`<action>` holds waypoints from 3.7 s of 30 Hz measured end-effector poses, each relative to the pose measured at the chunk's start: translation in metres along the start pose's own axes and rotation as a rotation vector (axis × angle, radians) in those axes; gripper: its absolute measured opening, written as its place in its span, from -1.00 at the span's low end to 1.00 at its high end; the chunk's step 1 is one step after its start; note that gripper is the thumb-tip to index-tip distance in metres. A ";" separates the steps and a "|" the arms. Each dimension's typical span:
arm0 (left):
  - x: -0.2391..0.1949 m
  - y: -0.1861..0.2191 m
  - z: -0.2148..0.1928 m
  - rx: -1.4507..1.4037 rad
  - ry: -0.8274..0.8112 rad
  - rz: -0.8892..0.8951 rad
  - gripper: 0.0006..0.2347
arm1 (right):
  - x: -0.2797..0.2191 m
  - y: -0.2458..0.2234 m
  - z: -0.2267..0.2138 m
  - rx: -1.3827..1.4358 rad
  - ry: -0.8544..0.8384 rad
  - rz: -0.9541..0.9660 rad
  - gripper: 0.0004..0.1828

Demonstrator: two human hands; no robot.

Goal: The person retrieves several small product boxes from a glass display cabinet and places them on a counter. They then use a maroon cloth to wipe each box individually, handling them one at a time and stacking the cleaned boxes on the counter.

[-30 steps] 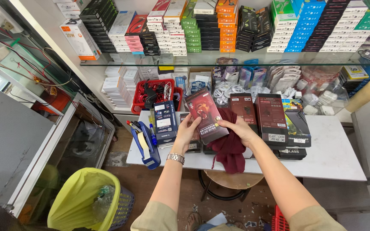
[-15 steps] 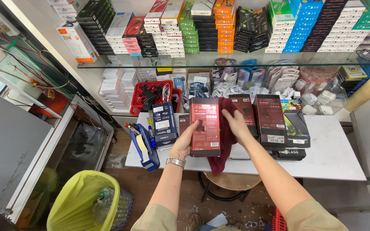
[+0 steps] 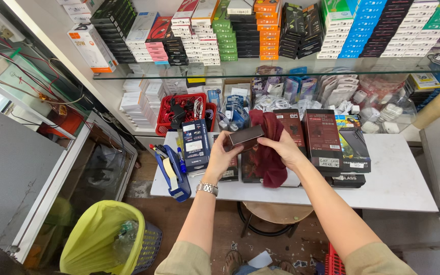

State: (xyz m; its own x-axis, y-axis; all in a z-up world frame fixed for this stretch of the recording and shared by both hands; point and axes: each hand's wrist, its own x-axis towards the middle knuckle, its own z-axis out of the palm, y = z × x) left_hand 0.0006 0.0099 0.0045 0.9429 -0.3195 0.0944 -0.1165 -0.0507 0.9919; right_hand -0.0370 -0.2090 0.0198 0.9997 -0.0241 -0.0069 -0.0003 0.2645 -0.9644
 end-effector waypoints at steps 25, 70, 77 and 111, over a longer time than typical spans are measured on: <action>0.039 -0.049 -0.013 -0.354 0.002 -0.227 -0.70 | 0.016 0.011 0.007 -0.766 0.169 -0.089 -0.46; 0.093 -0.234 0.096 0.466 0.154 -0.600 -0.22 | -0.031 -0.010 -0.096 -0.317 0.503 0.294 -0.53; 0.095 -0.260 0.093 0.618 0.043 -0.676 -0.35 | -0.037 -0.011 -0.105 -0.306 0.442 0.275 -0.51; 0.055 -0.205 0.095 0.880 0.192 -0.275 -0.55 | -0.034 0.003 -0.121 -0.341 0.396 0.331 -0.44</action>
State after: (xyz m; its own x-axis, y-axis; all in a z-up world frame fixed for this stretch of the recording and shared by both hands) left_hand 0.0465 -0.0874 -0.2022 0.9985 -0.0331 -0.0434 -0.0026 -0.8226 0.5685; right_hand -0.0742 -0.3240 -0.0143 0.8598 -0.3669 -0.3551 -0.3824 -0.0018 -0.9240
